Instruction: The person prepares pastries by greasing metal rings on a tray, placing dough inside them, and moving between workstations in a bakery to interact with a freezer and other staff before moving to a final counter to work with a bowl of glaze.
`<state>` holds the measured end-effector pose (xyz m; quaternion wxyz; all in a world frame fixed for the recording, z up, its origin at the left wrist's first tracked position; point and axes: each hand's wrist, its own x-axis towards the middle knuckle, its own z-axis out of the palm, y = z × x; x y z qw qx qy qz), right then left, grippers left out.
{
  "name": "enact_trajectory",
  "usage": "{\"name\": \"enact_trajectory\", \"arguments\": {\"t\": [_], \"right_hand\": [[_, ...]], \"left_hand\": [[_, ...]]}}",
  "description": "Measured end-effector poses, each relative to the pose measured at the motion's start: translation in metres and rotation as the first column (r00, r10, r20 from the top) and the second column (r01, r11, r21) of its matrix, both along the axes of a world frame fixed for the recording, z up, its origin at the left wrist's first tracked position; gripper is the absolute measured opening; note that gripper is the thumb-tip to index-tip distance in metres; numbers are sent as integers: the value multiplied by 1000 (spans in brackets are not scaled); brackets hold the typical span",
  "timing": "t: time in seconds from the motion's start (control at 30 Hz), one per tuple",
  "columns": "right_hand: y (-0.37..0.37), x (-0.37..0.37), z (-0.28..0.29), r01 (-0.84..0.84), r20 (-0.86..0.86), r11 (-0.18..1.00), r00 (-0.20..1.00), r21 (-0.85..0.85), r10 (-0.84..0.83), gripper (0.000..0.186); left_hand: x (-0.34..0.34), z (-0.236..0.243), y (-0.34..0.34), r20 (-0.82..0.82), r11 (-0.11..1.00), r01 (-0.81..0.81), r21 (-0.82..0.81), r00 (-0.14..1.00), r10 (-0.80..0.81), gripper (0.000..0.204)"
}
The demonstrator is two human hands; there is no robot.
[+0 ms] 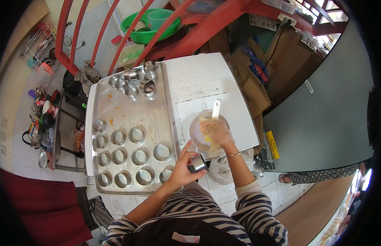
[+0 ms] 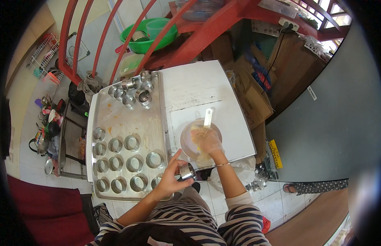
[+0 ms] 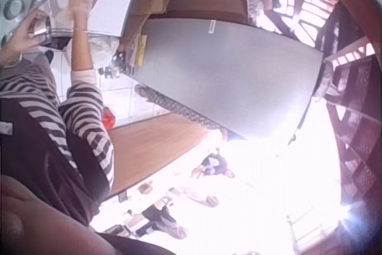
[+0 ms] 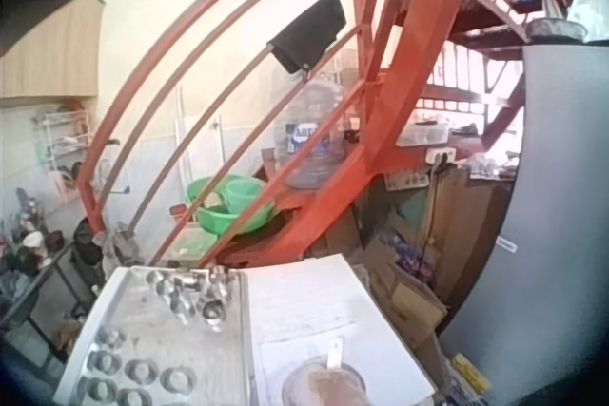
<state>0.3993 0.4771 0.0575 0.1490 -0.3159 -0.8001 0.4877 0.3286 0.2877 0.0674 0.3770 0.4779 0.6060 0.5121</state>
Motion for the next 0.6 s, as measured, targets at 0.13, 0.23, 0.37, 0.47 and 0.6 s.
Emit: {"name": "enact_trajectory", "arguments": {"t": [0.13,0.23,0.37,0.47,0.6], "right_hand": [[-8,-16,-3,336,18,932,940,135,-342,25],[-21,-24,-12,310,33,837,931,451,-363,30],[-23,-27,-20,364,-33,863,925,349,-377,33],[-24,-26,-12,353,86,902,920,249,-383,32],[-26,-23,-5,246,105,931,954,269,-283,30]], "left_hand": [[-11,-4,13,-48,999,-38,5,998,38,49],[-22,-9,24,26,997,26,-70,999,-24,47],[-28,-26,31,61,999,-11,36,998,9,48],[-30,-26,34,122,999,18,33,992,-22,46],[-33,-30,33,99,1000,-9,-16,995,10,66]]}}
